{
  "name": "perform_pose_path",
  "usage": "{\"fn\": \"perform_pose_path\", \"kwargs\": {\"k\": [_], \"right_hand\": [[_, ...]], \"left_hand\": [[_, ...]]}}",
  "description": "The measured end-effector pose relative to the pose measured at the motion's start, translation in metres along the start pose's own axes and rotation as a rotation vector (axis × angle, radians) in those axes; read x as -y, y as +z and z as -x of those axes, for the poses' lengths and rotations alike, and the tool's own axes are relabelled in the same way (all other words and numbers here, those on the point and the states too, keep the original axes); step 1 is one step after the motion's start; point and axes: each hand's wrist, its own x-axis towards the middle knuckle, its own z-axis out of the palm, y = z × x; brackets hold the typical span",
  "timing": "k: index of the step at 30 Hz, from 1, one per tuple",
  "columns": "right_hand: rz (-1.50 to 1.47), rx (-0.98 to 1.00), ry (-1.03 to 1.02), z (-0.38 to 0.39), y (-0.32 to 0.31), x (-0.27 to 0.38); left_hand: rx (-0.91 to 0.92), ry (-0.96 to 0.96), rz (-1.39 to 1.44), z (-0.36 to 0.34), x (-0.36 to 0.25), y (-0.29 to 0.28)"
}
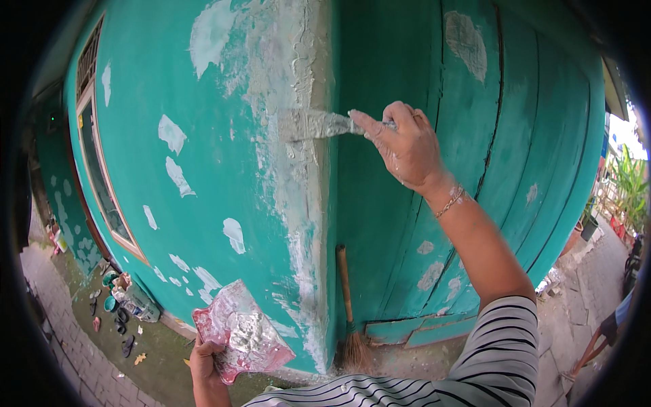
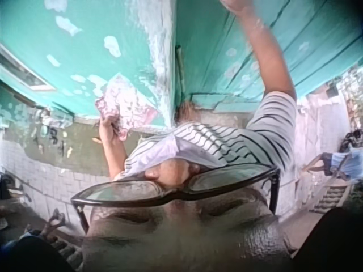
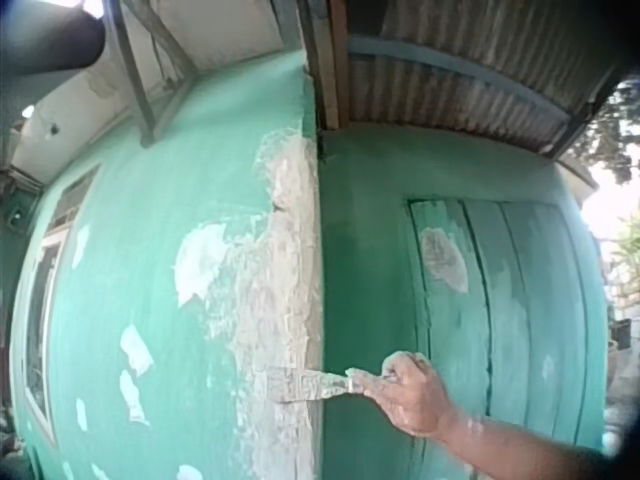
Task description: The person scoops white plaster from a container onto a red plastic sheet and uses a putty knife to apply it to a green exterior wall, smoothing the surface in multiple passes.
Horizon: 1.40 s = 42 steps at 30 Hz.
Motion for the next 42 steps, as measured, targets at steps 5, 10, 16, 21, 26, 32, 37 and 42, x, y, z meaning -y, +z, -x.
{"fn": "perform_pose_path", "kwargs": {"k": [5,10,16,21,26,32,37,42], "right_hand": [[0.078,-0.145,0.040,-0.040,-0.013,-0.030],[0.108,-0.168,0.027,-0.068,-0.037,-0.027],[0.146,-0.034,0.081,-0.049,-0.031,-0.003],[0.053,0.203,0.018,0.019,-0.032,0.056],[-0.056,0.352,0.052,0.073,-0.042,0.093],[-0.101,0.345,0.152,0.095,-0.041,0.112],[0.021,0.214,0.076,0.050,-0.037,0.093],[0.142,-0.074,0.043,-0.005,-0.026,0.058]], "left_hand": [[-0.027,-0.001,0.002,0.006,-0.005,0.011],[0.016,0.011,0.068,0.008,-0.009,0.014],[-0.015,-0.019,-0.006,-0.004,-0.006,0.000],[-0.030,-0.020,-0.002,-0.007,-0.009,-0.002],[-0.018,-0.048,0.007,-0.010,-0.012,-0.008],[-0.046,-0.072,0.007,-0.018,-0.015,-0.010],[0.018,-0.071,-0.024,-0.027,-0.017,-0.011],[0.052,-0.112,-0.022,-0.017,-0.029,-0.001]]}}
